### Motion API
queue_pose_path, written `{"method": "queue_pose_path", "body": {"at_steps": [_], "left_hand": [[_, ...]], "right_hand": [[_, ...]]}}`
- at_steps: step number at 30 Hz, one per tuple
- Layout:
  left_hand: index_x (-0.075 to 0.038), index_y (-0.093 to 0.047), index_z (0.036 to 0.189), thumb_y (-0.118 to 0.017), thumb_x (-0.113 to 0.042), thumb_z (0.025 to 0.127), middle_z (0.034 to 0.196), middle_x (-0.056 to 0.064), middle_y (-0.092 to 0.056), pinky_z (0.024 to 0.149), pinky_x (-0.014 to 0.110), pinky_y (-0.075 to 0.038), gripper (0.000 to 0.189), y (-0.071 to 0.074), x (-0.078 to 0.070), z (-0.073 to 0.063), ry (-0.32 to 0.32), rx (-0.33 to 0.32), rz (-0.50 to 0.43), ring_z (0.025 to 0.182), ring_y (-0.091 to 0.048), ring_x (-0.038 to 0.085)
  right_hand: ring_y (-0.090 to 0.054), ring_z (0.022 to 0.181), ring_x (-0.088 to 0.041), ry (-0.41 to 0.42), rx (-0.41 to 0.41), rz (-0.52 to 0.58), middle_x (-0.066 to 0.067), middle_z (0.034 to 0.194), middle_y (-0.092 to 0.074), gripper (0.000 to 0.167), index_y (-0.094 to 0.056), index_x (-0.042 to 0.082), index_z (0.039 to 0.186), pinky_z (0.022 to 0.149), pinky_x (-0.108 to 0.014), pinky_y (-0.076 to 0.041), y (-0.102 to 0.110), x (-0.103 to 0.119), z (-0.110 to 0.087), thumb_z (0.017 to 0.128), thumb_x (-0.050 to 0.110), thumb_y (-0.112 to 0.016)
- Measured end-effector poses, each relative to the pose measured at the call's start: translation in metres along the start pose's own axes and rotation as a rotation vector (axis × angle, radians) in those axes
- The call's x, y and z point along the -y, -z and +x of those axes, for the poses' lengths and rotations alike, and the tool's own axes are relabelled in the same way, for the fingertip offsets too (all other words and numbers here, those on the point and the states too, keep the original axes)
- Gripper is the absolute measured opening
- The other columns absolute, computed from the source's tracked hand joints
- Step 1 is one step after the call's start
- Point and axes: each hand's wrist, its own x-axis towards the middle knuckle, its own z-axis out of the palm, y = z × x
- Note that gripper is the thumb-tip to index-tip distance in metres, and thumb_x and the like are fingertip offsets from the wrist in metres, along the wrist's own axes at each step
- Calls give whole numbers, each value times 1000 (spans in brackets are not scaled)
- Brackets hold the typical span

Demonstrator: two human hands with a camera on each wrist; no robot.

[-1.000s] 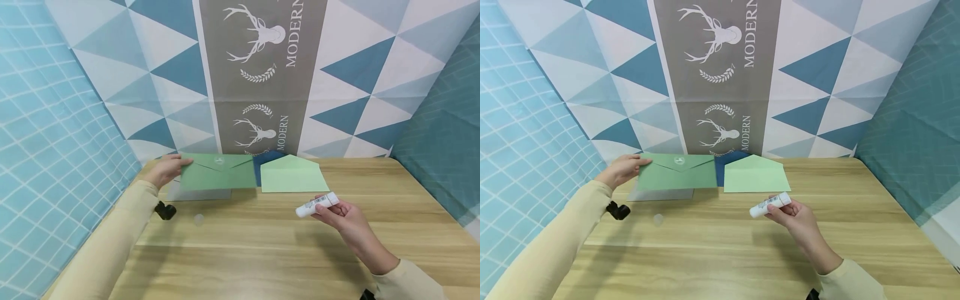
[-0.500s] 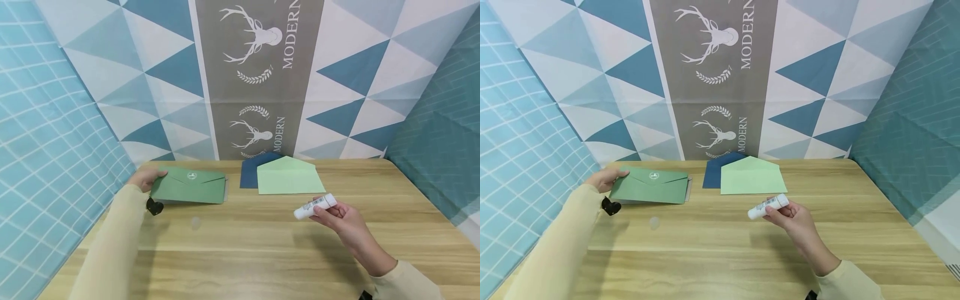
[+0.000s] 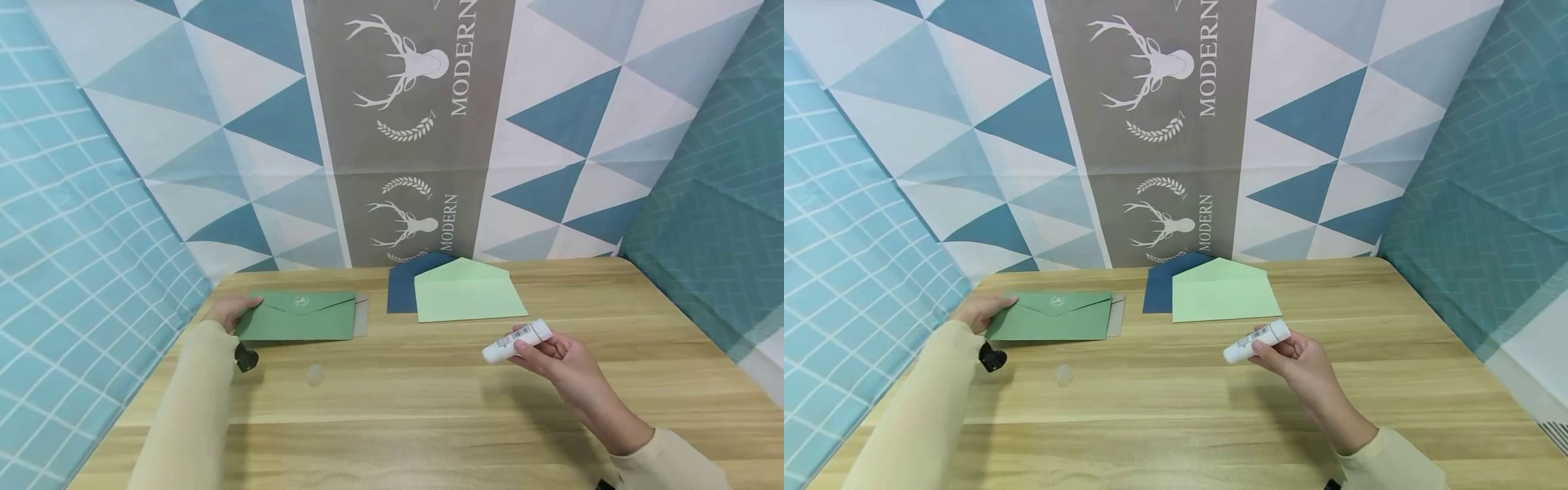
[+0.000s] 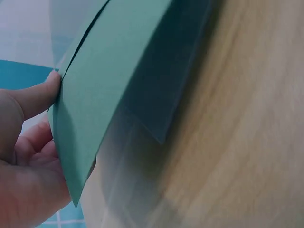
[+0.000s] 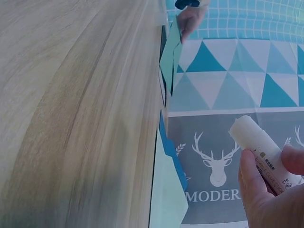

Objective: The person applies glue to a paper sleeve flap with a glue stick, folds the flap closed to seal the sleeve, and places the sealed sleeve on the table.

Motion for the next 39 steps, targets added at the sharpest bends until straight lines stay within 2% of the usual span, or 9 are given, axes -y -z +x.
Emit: {"method": "queue_pose_path", "body": {"at_steps": [2, 5, 8, 13, 20, 25, 30, 35, 39], "left_hand": [[7, -19, 149, -48, -29, 99, 158, 30, -5, 119, 50, -24, 68, 1, 5, -2, -21, -76, 25, 145, -17, 45], [4, -58, 115, -53, -33, 96, 127, 34, -44, 97, 43, -45, 41, 1, 9, -3, -69, -171, 100, 111, -49, 40], [3, -61, 105, -57, -37, 93, 119, 32, -49, 88, 42, -46, 42, 0, 11, -5, -92, -218, 142, 99, -49, 35], [8, -36, 142, -53, -43, 94, 154, 30, -23, 113, 54, -32, 72, 1, 10, -7, -48, -159, 158, 137, -35, 48], [17, -32, 140, -52, -39, 95, 138, 39, -42, 104, 47, -46, 75, 4, 9, -8, -63, -142, 213, 126, -51, 44], [21, -40, 130, -54, -38, 92, 116, 42, -50, 92, 51, -50, 72, -2, -14, -14, -144, -232, 529, 106, -53, 49], [12, -57, 89, -55, -29, 91, 78, 24, -56, 72, 45, -51, 41, -37, -63, -5, -385, -252, 729, 74, -55, 37], [8, -56, 125, -57, -19, 94, 124, 27, -60, 97, 48, -49, 41, -96, -106, 9, -552, -103, 735, 115, -58, 40], [5, -59, 122, -58, -17, 92, 123, 23, -63, 98, 44, -50, 37, -150, -121, 17, -588, -46, 760, 113, -61, 36]], "right_hand": [[-63, 101, 3, -6, -3, -3, 14, 107, -65, 60, -34, -16, 138, 88, -24, -55, 0, 0, 0, 93, 14, -62], [-63, 100, 3, -16, -4, -7, 13, 108, -65, 62, -33, -16, 139, 88, -24, -55, -1, 0, 1, 93, 15, -62], [-63, 101, 3, -18, -5, -5, 13, 110, -65, 62, -34, -15, 138, 88, -25, -55, -2, 0, 1, 93, 15, -63], [-63, 101, 3, -12, -6, -2, 16, 108, -65, 60, -35, -16, 138, 88, -24, -55, -3, 1, 1, 93, 14, -62], [-63, 101, 4, -1, -1, 4, 16, 106, -66, 60, -34, -17, 137, 87, -23, -55, -2, 0, 0, 93, 13, -62], [-64, 101, 3, 8, 8, 3, 17, 106, -67, 57, -37, -17, 135, 87, -23, -55, 0, 1, 0, 93, 13, -62], [-64, 100, 3, 4, 17, -24, 18, 105, -66, 58, -35, -17, 136, 87, -22, -55, 1, 4, 1, 94, 14, -61], [-64, 99, 3, 4, 16, -12, 18, 104, -68, 50, -44, -11, 132, 86, -22, -55, 0, 7, 2, 92, 12, -63], [-66, 97, 1, -10, 22, -11, 17, 101, -70, 31, -57, 2, 121, 85, -21, -56, -2, 5, 0, 92, 12, -63]]}}
